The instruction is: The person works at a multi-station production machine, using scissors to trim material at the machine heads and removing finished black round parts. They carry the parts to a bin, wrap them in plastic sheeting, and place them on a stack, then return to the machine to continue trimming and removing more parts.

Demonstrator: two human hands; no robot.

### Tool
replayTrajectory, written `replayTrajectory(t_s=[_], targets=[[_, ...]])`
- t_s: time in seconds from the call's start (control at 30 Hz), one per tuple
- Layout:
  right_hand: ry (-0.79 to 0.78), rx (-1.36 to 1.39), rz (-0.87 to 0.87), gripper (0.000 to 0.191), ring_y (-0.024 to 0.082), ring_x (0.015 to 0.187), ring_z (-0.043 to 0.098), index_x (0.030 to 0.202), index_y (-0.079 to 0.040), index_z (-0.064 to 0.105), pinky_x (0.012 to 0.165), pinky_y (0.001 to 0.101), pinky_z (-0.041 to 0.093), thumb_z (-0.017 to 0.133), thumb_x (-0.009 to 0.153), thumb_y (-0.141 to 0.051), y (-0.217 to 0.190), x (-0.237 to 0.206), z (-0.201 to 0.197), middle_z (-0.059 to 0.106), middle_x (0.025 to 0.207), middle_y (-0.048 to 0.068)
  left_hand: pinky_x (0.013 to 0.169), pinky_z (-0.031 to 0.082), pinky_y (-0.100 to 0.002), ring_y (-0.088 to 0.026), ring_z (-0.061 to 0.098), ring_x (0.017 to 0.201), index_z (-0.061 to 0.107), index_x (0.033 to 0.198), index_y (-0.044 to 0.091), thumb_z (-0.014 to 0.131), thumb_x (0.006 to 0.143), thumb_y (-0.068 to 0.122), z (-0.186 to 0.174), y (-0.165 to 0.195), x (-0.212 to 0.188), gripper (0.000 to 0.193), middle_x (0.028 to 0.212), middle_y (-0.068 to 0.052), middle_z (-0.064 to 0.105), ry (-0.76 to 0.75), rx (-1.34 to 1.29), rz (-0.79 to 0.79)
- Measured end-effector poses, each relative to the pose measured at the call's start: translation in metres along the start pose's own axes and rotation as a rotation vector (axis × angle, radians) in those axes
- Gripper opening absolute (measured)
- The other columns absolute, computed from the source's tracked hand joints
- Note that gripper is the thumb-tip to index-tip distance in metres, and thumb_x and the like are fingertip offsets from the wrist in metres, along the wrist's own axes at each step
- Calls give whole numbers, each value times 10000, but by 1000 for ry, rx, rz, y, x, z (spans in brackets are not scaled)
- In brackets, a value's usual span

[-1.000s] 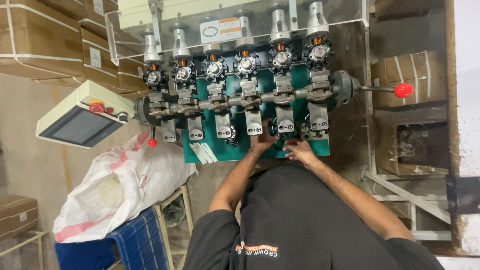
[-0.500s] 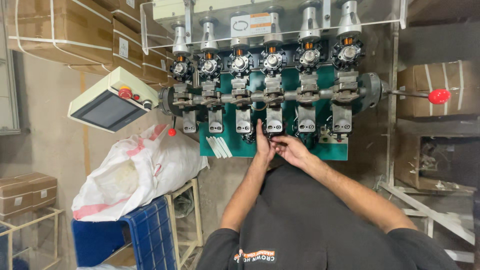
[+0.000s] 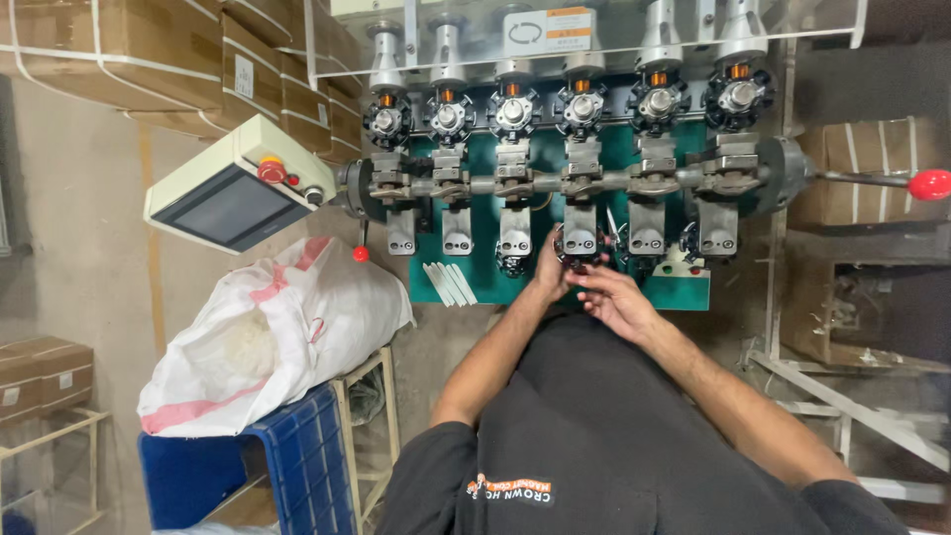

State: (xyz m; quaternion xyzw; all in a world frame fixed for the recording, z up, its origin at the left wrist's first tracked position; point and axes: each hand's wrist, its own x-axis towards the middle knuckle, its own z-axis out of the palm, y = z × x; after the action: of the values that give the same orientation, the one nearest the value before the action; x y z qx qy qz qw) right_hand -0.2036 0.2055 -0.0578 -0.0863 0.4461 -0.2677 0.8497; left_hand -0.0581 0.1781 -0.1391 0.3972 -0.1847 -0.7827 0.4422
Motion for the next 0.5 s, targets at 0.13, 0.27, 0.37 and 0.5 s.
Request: replayTrajectory(t_s=[0.13,0.27,0.37,0.5], targets=[[137,-219,101,200,102,741,700,1130,-45,717,621,231,556,659,957,-127,9,-7,-13,747,1049,104,981,542,-488,-371,638,1187,676,1194,107,736,752,315,-24,9,-13,492,1260,-158,695,320,1619,556],[147,-333,102,215,101,729,704,1129,-48,720,595,214,552,668,967,-178,16,2,5,758,1021,87,947,482,-538,-386,502,1244,646,1288,132,704,820,284,-45,45,-29,495,1308,-113,621,386,1861,18],[121,-416,45,218,124,741,716,1142,-92,688,594,226,553,673,950,-194,17,16,37,755,1016,68,951,499,-486,-404,531,1155,647,1215,72,765,710,364,-46,58,-38,596,1225,-196,610,582,1674,235],[45,-526,-14,220,131,809,727,1130,-80,661,628,241,577,712,928,-150,20,30,67,731,1026,58,846,510,-462,-332,627,964,702,1126,69,699,869,595,-50,48,-51,585,1068,-137,706,588,1173,62]])
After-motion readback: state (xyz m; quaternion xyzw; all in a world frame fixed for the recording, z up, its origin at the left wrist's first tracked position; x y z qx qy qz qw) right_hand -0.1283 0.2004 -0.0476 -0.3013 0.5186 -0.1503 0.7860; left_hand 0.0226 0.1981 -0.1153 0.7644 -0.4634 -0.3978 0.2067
